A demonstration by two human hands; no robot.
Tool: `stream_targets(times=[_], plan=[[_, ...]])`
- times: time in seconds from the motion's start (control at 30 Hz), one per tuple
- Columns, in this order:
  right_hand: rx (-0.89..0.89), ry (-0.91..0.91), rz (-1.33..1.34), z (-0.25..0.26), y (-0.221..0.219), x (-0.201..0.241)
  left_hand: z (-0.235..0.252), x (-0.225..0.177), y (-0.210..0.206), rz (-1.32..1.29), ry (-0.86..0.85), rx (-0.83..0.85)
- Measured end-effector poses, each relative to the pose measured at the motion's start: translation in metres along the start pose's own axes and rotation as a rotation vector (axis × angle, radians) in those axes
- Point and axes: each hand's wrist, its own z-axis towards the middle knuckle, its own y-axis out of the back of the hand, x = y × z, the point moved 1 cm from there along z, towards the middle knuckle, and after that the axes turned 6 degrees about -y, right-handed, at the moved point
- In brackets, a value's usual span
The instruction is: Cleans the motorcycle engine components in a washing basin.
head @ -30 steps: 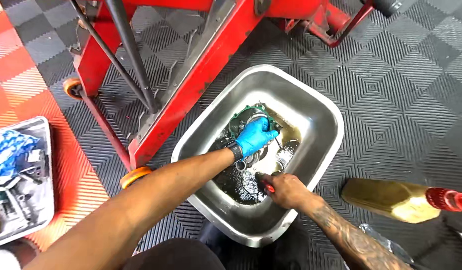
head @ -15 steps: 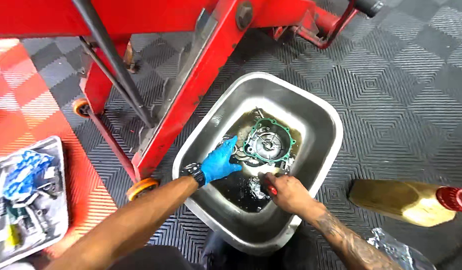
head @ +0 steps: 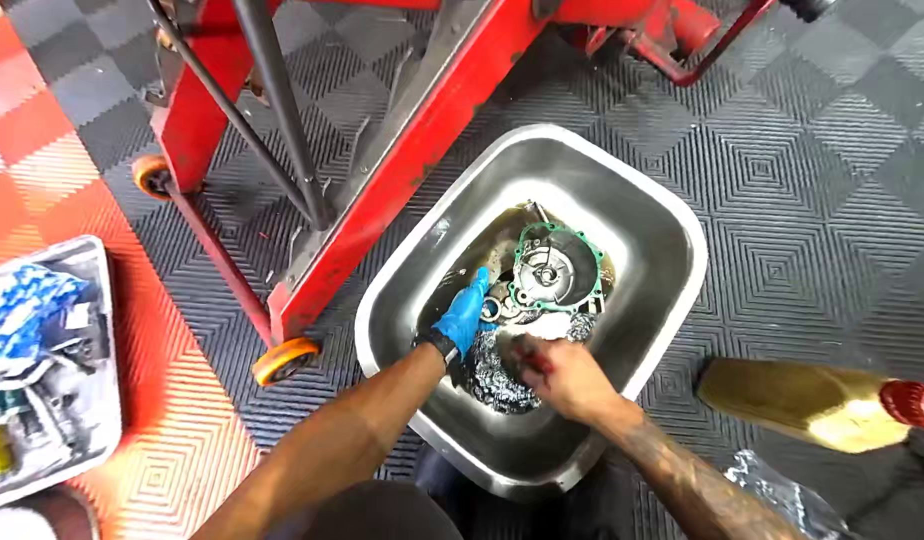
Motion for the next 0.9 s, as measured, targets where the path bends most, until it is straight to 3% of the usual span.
stream_targets(times=[0.07, 0.17, 0.23, 0.33, 0.4, 0.5, 0.67, 0.8, 0.9], plan=[[0.199, -0.029, -0.165, 0.005, -0.009, -0.003, -0.006, -0.003, -0.005, -0.210, 0.033, -0.065], [0.383, -0.005, -0.093, -0.005, 0.001, -0.007, -0.026, -0.007, -0.006, -0.123, -0.050, -0.172], [0.221, 0.022, 0.056, -0.011, 0.019, -0.001, -0.032, -0.015, 0.001, 0.042, -0.197, -0.216], [-0.305, 0.191, 0.363, -0.001, 0.052, 0.025, -0.036, -0.025, 0.013, 0.219, -0.449, -0.249], [-0.469, 0.309, 0.495, 0.013, 0.055, 0.041, -0.037, -0.032, 0.013, 0.278, -0.610, -0.281], [-0.491, 0.294, 0.434, 0.021, 0.018, 0.023, -0.034, -0.040, 0.012, 0.305, -0.683, -0.322], [-0.555, 0.290, 0.488, 0.011, 0.018, 0.028, -0.032, -0.033, 0.008, 0.281, -0.710, -0.344], [-0.465, 0.183, 0.458, 0.007, -0.014, 0.011, -0.032, -0.049, 0.001, 0.315, -0.675, -0.345], [-0.552, 0.311, 0.495, 0.004, 0.005, 0.028, -0.028, -0.038, 0.007, 0.291, -0.718, -0.323]])
